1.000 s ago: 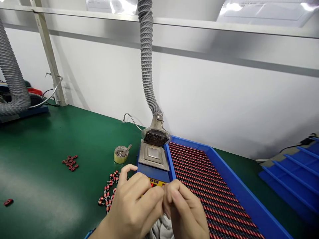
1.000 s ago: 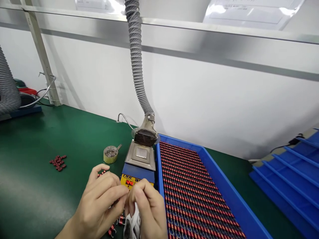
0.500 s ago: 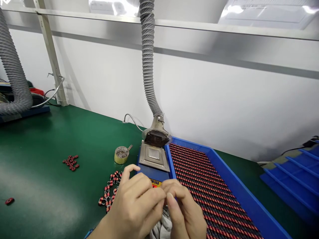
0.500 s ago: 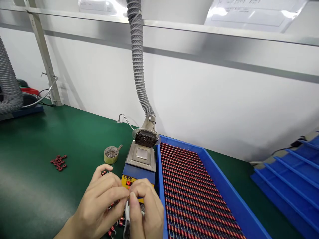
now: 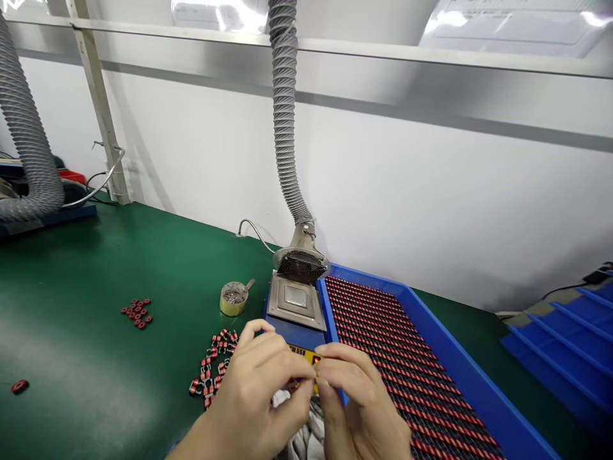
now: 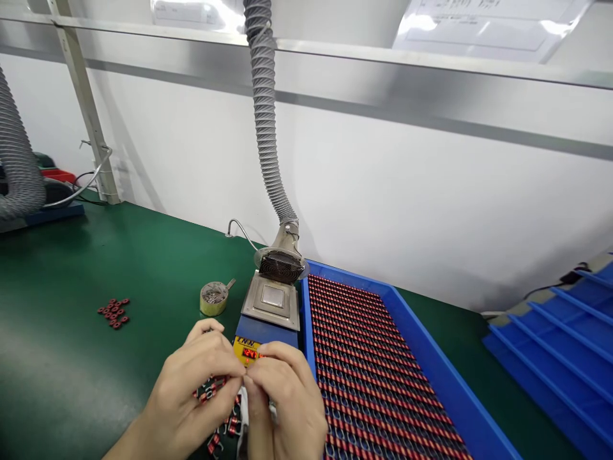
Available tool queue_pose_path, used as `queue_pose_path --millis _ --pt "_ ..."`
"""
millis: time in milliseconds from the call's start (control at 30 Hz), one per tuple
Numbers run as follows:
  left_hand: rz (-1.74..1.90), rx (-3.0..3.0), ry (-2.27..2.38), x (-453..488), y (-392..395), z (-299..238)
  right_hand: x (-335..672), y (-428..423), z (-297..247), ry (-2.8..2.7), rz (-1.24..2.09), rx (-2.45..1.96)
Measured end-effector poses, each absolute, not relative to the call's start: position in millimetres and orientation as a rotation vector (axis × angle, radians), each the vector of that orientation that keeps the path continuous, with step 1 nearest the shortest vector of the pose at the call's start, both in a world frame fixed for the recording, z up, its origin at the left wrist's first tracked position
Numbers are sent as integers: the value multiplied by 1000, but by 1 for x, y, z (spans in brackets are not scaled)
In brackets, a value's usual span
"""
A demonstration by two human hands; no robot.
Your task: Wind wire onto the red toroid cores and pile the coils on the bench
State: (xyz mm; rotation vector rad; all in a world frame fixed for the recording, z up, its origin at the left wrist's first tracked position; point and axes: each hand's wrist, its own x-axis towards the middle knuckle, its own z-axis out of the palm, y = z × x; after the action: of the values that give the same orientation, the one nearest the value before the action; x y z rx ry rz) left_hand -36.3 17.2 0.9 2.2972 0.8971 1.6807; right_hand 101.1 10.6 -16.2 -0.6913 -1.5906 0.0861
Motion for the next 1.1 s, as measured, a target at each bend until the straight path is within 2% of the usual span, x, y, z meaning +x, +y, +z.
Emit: queue_pose_path --millis 100,167,200,267,433,567,633,733,800,967,1100 --pt "1736 2490 1034 -33 17 -10 99 7 -16 -1395 604 -808" --pt "1747 2502 1081 -33 16 -10 101 6 -15 -1266 1006 -736" --pt "1748 2462 1075 -34 16 -7 102 6 -15 -1245 1098 -666" --pt "1727 2336 988 -38 16 1 104 6 -13 -1282 993 -572" --pt "1579 2005 812 -42 16 14 105 12 -12 -1518 402 -569" --pt "1634 2129 847 -36 16 6 104 14 -17 -1630 24 -566" --pt "1735 2312 926 -33 16 1 104 12 -19 -1565 175 -716" --pt "1839 2501 1032 -31 16 -2 104 9 -20 -1375 829 -797" --pt "1857 2472 1032 -33 16 0 105 9 -17 -1296 1065 -670" --pt "1684 2100 881 -38 15 8 108 12 -11 -1427 672 -579" --pt "1545 1917 833 -39 16 10 108 16 -13 -1550 491 -508"
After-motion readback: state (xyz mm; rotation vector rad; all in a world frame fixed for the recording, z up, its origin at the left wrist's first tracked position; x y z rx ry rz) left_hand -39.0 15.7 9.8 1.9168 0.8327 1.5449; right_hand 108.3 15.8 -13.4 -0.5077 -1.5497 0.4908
